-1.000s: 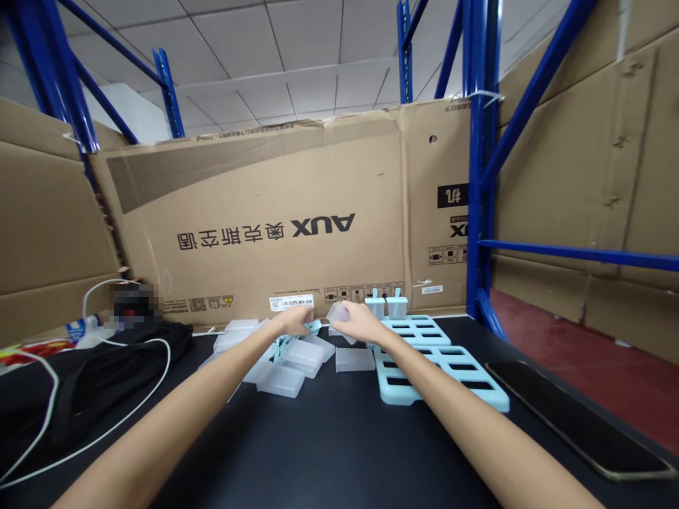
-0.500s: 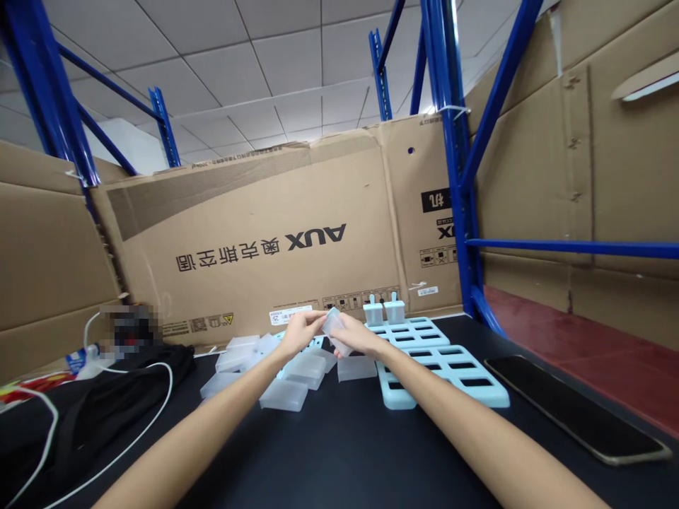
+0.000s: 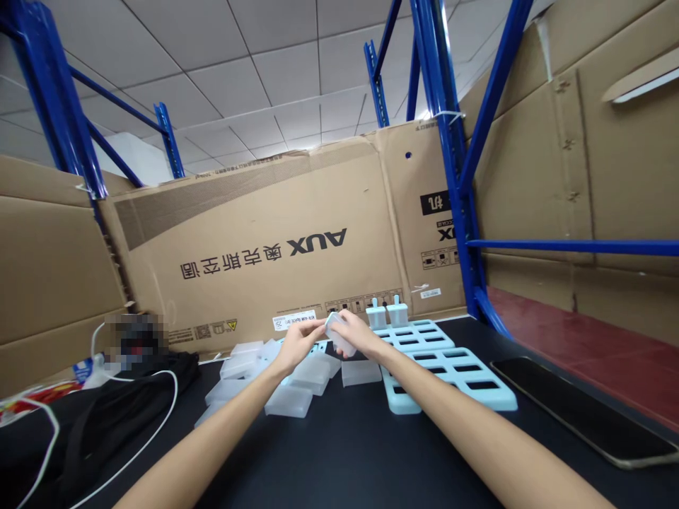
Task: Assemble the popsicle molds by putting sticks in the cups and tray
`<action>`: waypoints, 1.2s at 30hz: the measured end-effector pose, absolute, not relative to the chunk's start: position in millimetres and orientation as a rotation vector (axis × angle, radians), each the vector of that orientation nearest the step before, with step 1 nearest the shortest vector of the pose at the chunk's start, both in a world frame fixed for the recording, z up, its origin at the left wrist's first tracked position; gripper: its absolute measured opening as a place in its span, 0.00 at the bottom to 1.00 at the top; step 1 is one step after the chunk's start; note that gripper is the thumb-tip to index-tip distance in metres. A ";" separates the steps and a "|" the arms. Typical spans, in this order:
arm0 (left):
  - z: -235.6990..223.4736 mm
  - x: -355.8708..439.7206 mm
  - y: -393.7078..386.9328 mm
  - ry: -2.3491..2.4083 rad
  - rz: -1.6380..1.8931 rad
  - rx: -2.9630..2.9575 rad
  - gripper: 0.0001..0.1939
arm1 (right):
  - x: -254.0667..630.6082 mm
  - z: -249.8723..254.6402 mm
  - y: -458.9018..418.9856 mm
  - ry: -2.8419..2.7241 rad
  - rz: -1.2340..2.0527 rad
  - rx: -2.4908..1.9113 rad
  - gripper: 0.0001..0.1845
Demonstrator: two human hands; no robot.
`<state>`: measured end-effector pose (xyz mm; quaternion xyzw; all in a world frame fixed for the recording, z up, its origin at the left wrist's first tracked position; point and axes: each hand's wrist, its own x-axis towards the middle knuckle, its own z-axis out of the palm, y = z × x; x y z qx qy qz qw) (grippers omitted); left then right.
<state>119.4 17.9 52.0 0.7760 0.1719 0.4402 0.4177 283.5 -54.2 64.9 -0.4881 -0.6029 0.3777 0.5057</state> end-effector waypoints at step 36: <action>54.5 104.2 101.5 1.460 0.024 3.044 0.14 | 311.2 82.8 -90.5 -1.926 -0.095 -1.326 0.07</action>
